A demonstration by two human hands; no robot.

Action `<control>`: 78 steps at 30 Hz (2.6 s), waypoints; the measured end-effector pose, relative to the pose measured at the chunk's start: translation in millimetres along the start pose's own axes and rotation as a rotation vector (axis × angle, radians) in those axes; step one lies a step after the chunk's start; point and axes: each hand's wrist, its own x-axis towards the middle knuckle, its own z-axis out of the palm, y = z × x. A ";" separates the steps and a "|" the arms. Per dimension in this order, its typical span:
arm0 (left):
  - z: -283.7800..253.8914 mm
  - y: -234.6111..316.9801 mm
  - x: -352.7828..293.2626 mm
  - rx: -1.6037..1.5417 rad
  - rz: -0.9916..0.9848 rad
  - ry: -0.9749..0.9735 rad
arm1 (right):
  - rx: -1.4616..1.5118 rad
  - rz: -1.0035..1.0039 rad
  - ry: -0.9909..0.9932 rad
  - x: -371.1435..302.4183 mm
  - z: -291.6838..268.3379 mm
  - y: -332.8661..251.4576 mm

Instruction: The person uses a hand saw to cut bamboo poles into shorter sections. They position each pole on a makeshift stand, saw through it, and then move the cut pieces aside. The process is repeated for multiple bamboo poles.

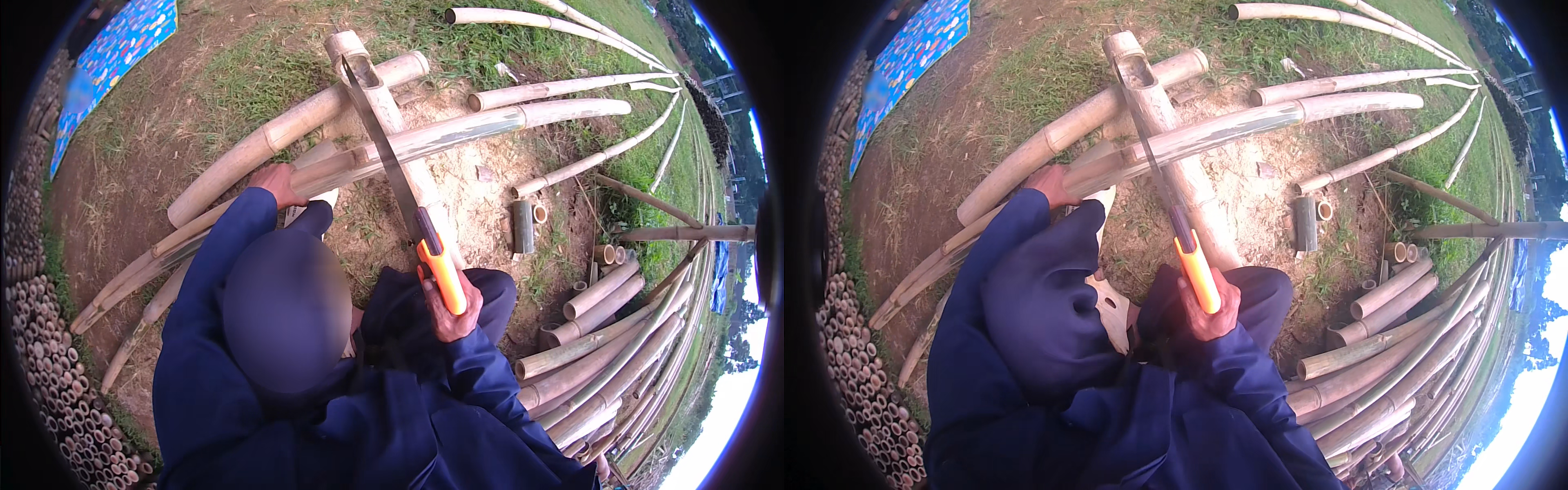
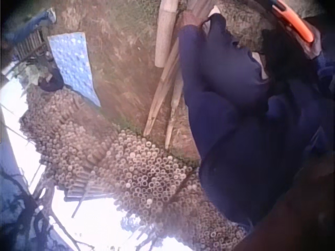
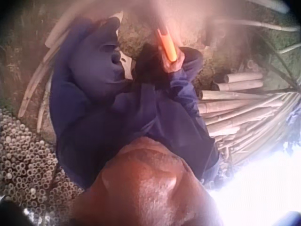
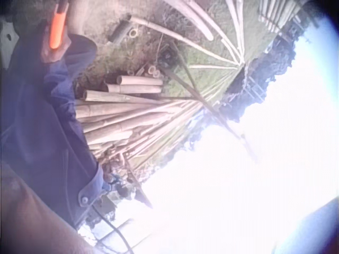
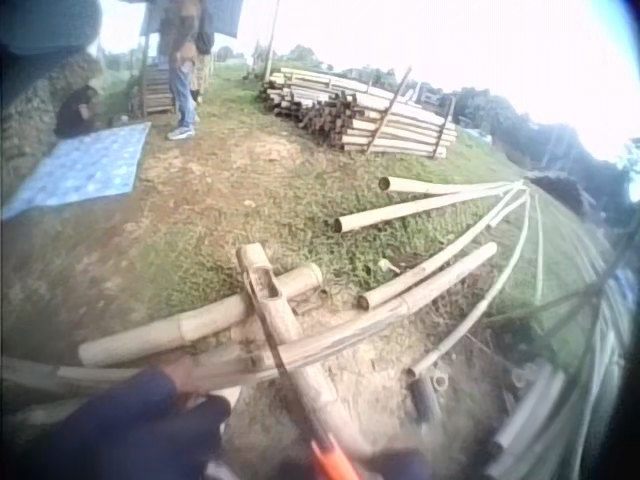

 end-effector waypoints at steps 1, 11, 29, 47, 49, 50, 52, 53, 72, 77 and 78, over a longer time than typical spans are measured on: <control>3.5 -2.6 -0.6 0.013 -0.003 0.017 | 0.004 -0.029 0.003 5.2 6.8 7.7; 10.6 -3.6 1.4 0.055 -0.016 0.045 | -0.167 -0.026 -0.155 45.3 37.4 -0.3; 10.1 -22.2 -1.9 0.053 0.057 0.094 | -0.208 0.146 -0.275 4.6 15.3 -4.0; 11.1 -4.5 0.0 0.129 0.007 0.023 | -0.277 -0.003 -0.247 -54.1 -28.0 -16.6; 13.3 -7.4 4.3 0.086 -0.008 0.020 | -0.261 -0.007 -0.267 -16.6 -11.4 -16.9; 15.5 -10.2 4.0 0.064 0.004 0.040 | -0.257 0.058 -0.296 16.3 5.3 -12.9; 9.6 -11.5 5.7 0.028 0.018 0.050 | -0.095 0.050 -0.241 73.7 42.1 7.6; 5.2 -12.7 6.5 0.014 0.024 0.024 | -0.057 0.036 -0.257 84.1 48.6 4.5; 19.9 -41.3 18.3 0.094 0.123 0.600 | -0.081 -0.015 -0.239 74.7 47.5 20.3; 42.5 10.8 2.5 0.017 0.224 0.424 | -0.149 -0.055 -0.185 72.4 56.7 14.2; 38.7 14.0 4.8 0.019 0.141 0.334 | -0.151 -0.076 -0.188 73.9 59.8 16.5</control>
